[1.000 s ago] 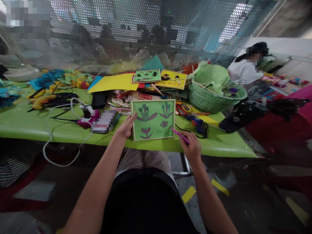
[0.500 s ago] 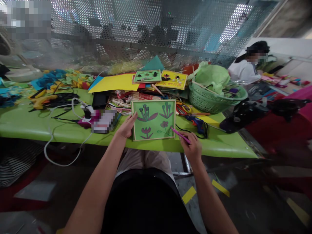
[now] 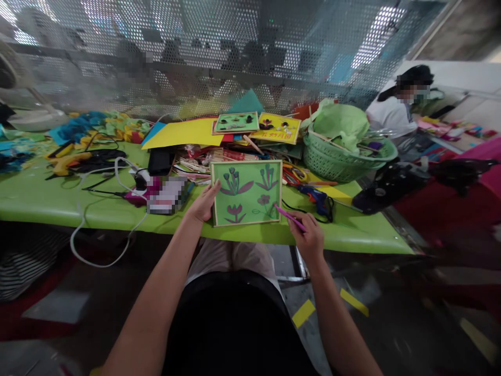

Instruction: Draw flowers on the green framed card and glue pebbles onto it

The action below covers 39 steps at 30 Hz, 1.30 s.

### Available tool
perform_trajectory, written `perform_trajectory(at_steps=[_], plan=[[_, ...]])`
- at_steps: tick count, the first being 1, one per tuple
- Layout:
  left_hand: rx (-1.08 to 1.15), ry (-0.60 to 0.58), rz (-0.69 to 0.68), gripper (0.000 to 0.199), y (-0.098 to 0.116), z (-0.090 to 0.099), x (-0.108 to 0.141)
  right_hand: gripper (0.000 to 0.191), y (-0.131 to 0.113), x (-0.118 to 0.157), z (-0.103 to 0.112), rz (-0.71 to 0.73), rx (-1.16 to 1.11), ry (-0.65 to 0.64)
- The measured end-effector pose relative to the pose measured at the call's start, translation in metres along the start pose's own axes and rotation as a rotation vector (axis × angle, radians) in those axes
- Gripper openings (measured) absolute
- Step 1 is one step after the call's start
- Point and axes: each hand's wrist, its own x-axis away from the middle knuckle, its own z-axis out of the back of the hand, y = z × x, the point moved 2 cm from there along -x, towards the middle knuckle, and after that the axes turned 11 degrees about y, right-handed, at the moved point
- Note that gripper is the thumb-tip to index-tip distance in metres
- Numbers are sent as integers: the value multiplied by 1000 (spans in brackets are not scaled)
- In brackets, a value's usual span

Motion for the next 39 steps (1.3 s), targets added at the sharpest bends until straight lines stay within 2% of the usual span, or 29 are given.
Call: perform_trajectory(at_steps=[11, 23, 39], plan=[[-4, 6, 3, 41, 1, -2, 1, 13, 3, 1, 0, 0, 16, -17], [0, 20, 8, 41, 1, -4, 3, 15, 3, 5, 0, -40, 88, 57], [1, 17, 13, 37, 3, -5, 4, 16, 3, 6, 0, -41, 79, 59]])
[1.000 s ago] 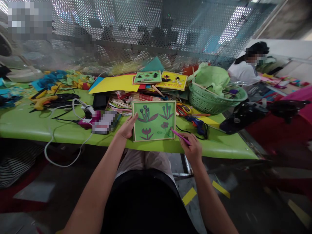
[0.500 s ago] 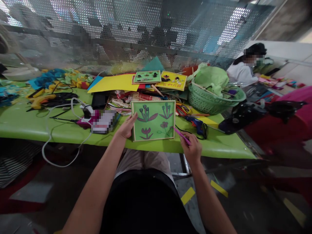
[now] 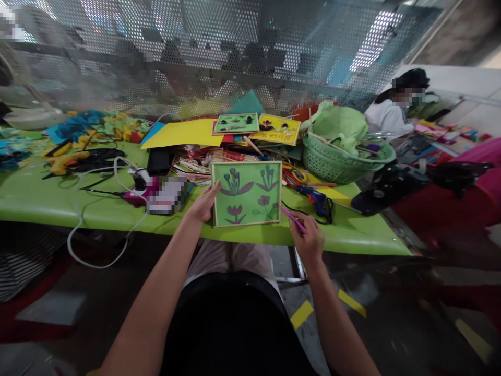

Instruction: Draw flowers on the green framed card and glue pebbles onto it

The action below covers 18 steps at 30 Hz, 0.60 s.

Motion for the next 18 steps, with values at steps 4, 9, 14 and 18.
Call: perform_trajectory(at_steps=[4, 9, 14, 18], plan=[[-2, -9, 5, 39, -1, 1, -1, 16, -1, -2, 0, 10, -17, -35], [-2, -12, 8, 45, -2, 2, -2, 16, 0, -2, -2, 11, -21, -60], [2, -10, -1, 47, -2, 1, -2, 16, 0, -2, -1, 9, -23, -55], [-5, -7, 1, 40, -1, 1, -2, 16, -1, -3, -1, 21, -40, -69]])
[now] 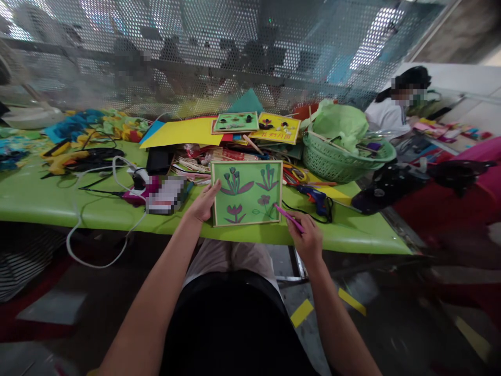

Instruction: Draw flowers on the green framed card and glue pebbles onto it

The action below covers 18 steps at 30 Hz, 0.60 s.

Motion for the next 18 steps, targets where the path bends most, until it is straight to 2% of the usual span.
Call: perform_trajectory(at_steps=[7, 18], plan=[[-9, -6, -9, 47, -1, 0, -1, 16, -1, -1, 1, -5, -2, -9], [-17, -8, -5, 44, 2, -2, 2, 15, -3, -2, 2, 7, -15, -1]])
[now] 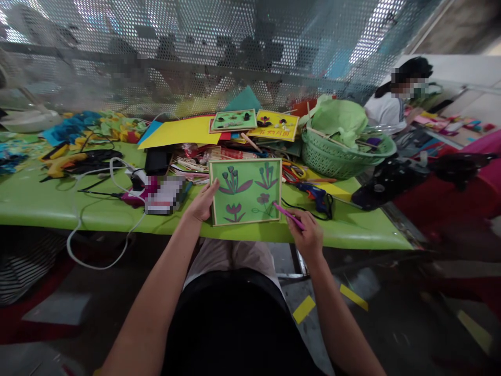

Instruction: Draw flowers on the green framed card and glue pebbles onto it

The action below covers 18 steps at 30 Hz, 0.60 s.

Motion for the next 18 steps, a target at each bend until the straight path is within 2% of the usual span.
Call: perform_trajectory(at_steps=[18], plan=[[8, 19, 14, 38, 1, -1, 2, 15, 3, 3, -3, 10, -17, -1]])
